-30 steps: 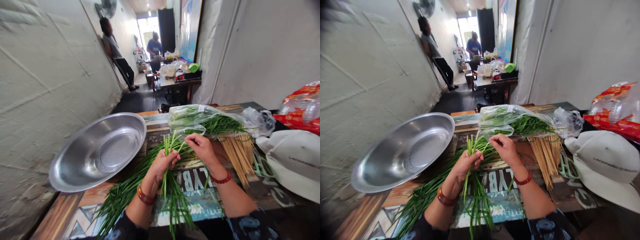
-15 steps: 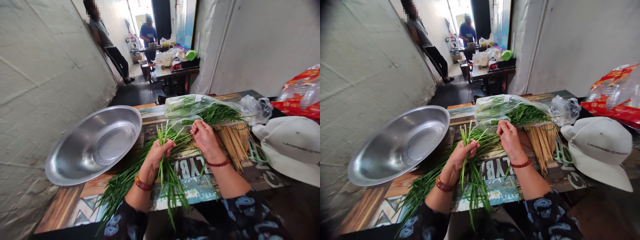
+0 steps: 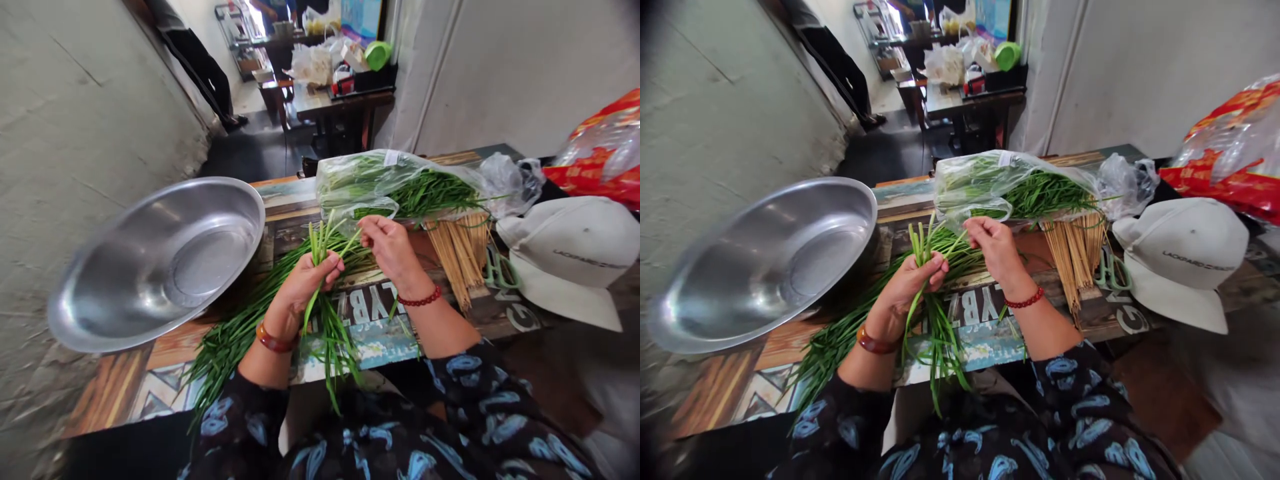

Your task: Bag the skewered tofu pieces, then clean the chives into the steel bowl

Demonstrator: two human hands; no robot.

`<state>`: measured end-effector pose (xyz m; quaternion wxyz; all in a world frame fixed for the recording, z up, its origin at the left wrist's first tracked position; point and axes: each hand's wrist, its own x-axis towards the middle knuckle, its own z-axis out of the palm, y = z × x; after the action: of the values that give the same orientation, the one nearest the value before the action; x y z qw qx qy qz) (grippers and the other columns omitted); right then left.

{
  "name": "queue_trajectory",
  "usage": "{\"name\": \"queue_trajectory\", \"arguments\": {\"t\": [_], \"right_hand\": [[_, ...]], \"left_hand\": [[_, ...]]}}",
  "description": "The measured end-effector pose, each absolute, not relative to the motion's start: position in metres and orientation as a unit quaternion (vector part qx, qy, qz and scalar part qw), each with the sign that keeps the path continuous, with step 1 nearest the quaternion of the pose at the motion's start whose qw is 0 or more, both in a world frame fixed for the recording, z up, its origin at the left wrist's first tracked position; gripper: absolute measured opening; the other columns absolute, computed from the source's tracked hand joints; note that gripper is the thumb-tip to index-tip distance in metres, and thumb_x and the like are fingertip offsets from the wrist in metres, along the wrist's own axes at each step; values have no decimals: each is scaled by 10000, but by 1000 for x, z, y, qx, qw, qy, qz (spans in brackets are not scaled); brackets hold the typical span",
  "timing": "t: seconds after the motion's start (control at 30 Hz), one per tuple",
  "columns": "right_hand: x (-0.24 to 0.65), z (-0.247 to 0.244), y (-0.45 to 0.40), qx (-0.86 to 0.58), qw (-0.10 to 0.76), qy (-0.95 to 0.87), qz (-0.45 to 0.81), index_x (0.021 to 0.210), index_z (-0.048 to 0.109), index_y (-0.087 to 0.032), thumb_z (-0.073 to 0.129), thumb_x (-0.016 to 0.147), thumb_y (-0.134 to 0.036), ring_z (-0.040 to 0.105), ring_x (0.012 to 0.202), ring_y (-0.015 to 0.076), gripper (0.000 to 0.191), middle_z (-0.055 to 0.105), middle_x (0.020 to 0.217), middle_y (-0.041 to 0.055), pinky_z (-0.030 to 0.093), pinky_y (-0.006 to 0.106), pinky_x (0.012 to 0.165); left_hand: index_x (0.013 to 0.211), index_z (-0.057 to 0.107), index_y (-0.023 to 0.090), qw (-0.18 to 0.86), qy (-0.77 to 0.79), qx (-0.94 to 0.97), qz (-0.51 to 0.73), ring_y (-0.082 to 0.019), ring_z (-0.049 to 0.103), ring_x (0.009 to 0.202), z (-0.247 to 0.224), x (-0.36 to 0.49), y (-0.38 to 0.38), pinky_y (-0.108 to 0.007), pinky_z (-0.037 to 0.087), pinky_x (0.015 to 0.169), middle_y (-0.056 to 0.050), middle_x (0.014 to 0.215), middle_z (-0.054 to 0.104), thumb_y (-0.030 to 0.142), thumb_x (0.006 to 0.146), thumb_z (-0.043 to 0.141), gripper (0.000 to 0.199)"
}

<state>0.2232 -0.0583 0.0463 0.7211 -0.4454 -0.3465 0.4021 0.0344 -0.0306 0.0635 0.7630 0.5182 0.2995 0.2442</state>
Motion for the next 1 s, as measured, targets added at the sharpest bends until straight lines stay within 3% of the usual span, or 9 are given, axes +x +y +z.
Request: {"name": "queue_trajectory", "arguments": {"t": [0.17,0.27,0.4,0.5,0.67,0.83,1.0], "right_hand": [[240,44,-54,-455,743,-316,376,763,660,-211,722,761,-526,479,576,85,321,562,653,-34,395,209,537],[241,39,-53,-509,634,-474,337,724,701,-193,638,857,-466,567,635,114,309,645,680,4,435,239,612],[243,32,-53,-547,496,-649,183,793,761,-191,630,886,-273,649,855,184,180,733,859,53,459,307,811],[246,28,-54,-565,417,-703,115,857,780,-193,645,879,-209,641,892,202,138,734,910,69,447,326,838],[246,27,-59,-625,290,-725,23,839,789,-219,708,828,-199,587,919,244,84,716,942,79,404,366,827],[243,40,-63,-574,367,-731,35,896,767,-207,644,884,-210,602,900,219,123,727,979,65,410,344,837],[234,50,-69,-524,426,-734,68,960,768,-192,589,925,-222,641,870,204,186,723,940,75,436,312,798]], "left_hand": [[688,581,141,780,222,470,348,-53,375,453,73,29,-27,-157,314,421,45,511,429,401,794,758,332],[703,568,152,789,194,434,389,-67,455,488,89,18,-33,-148,381,431,27,562,496,343,812,746,282],[778,597,162,793,202,408,405,-10,317,383,123,-8,-56,-102,249,334,58,585,461,313,860,699,200],[877,659,162,761,226,450,410,3,253,362,141,-22,-76,-110,215,327,75,565,416,381,825,738,239],[933,709,137,670,321,556,374,-11,343,395,132,-19,-85,-141,205,360,51,591,455,337,830,726,226],[860,712,148,584,383,597,396,-42,447,489,118,1,-71,-171,284,411,11,696,555,369,801,726,229],[886,737,158,459,430,657,416,-62,429,511,113,29,-52,-194,295,459,11,665,590,366,764,728,242]]}}
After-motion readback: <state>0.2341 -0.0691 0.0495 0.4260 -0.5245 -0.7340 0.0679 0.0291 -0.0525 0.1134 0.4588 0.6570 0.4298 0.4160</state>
